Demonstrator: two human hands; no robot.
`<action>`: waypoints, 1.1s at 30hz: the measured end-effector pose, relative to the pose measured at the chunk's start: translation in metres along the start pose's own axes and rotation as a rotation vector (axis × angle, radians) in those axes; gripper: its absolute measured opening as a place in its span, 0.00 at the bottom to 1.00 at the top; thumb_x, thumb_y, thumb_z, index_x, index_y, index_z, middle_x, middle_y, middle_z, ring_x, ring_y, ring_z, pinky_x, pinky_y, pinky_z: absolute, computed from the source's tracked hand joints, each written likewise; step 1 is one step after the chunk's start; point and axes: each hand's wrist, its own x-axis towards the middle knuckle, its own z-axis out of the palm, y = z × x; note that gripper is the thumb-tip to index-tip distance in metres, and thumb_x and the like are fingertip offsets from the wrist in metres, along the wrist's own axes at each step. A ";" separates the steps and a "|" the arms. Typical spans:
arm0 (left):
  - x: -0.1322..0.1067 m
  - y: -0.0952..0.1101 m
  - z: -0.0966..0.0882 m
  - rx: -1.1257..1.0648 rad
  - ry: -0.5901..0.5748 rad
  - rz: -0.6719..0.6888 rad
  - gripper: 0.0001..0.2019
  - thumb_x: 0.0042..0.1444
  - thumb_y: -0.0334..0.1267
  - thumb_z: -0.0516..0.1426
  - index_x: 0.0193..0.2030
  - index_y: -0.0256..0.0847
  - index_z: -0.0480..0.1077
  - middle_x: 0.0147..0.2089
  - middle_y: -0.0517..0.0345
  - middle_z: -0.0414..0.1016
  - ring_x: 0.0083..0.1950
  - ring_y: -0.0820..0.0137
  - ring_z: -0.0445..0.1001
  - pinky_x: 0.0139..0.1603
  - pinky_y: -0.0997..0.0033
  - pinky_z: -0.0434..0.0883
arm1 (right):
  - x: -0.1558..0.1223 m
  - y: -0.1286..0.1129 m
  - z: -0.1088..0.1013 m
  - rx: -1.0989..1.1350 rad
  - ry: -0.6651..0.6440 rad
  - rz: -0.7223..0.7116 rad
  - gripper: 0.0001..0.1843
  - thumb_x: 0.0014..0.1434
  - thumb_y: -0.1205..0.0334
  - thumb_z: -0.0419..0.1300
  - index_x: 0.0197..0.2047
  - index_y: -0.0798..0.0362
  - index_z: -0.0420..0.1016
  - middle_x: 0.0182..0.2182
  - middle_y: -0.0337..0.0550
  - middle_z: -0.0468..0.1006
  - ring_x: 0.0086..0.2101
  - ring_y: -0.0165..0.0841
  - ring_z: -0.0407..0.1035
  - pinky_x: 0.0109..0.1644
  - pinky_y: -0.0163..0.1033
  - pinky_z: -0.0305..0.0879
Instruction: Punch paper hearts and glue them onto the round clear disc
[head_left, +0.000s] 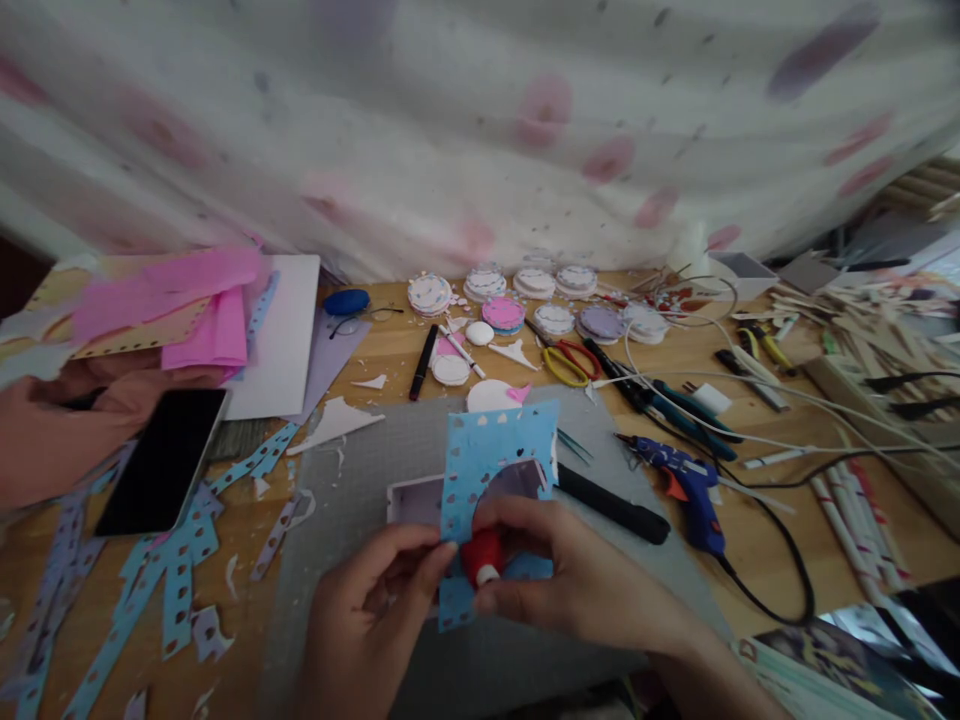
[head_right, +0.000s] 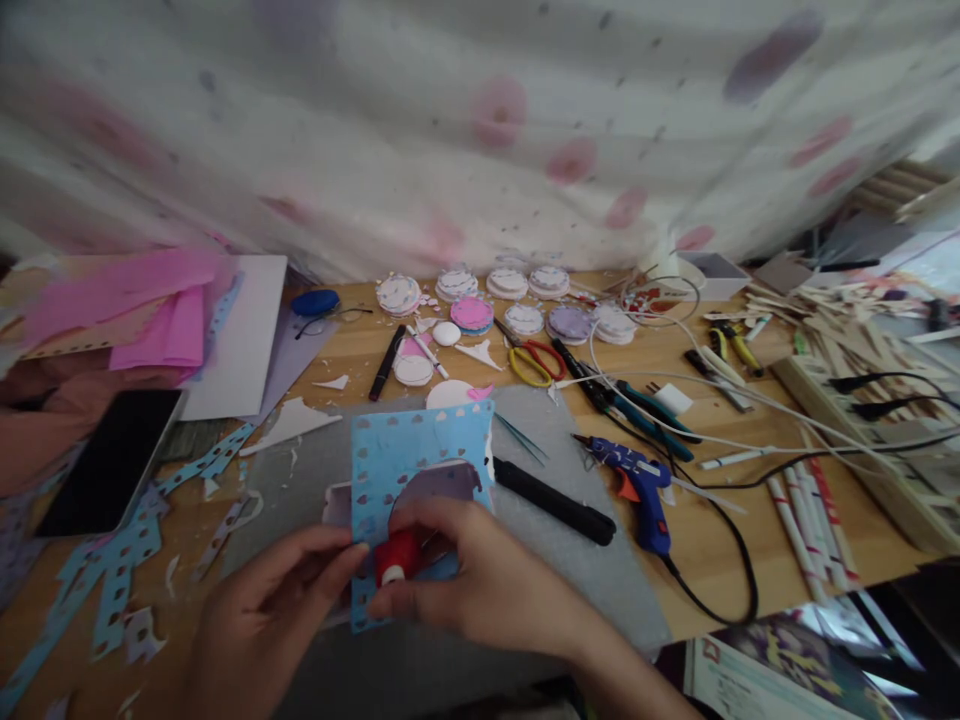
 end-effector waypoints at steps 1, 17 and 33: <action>0.001 0.001 0.000 0.045 0.020 0.020 0.04 0.51 0.41 0.65 0.30 0.45 0.80 0.27 0.63 0.82 0.26 0.71 0.79 0.26 0.82 0.75 | 0.000 -0.002 -0.001 -0.045 -0.003 0.005 0.15 0.52 0.55 0.71 0.37 0.53 0.73 0.32 0.37 0.74 0.35 0.30 0.69 0.42 0.35 0.67; 0.016 0.012 0.006 0.209 0.029 0.321 0.05 0.52 0.33 0.63 0.29 0.46 0.79 0.26 0.66 0.81 0.27 0.74 0.77 0.29 0.83 0.71 | 0.007 0.000 -0.004 -0.237 0.133 -0.050 0.03 0.49 0.66 0.66 0.30 0.52 0.76 0.28 0.38 0.80 0.32 0.34 0.73 0.39 0.37 0.68; 0.000 -0.005 0.012 0.040 -0.205 0.226 0.23 0.51 0.38 0.67 0.56 0.49 0.76 0.45 0.57 0.84 0.42 0.65 0.83 0.45 0.74 0.78 | 0.004 0.009 0.002 -0.264 0.177 -0.158 0.02 0.54 0.66 0.62 0.31 0.53 0.78 0.29 0.39 0.82 0.32 0.34 0.74 0.39 0.36 0.68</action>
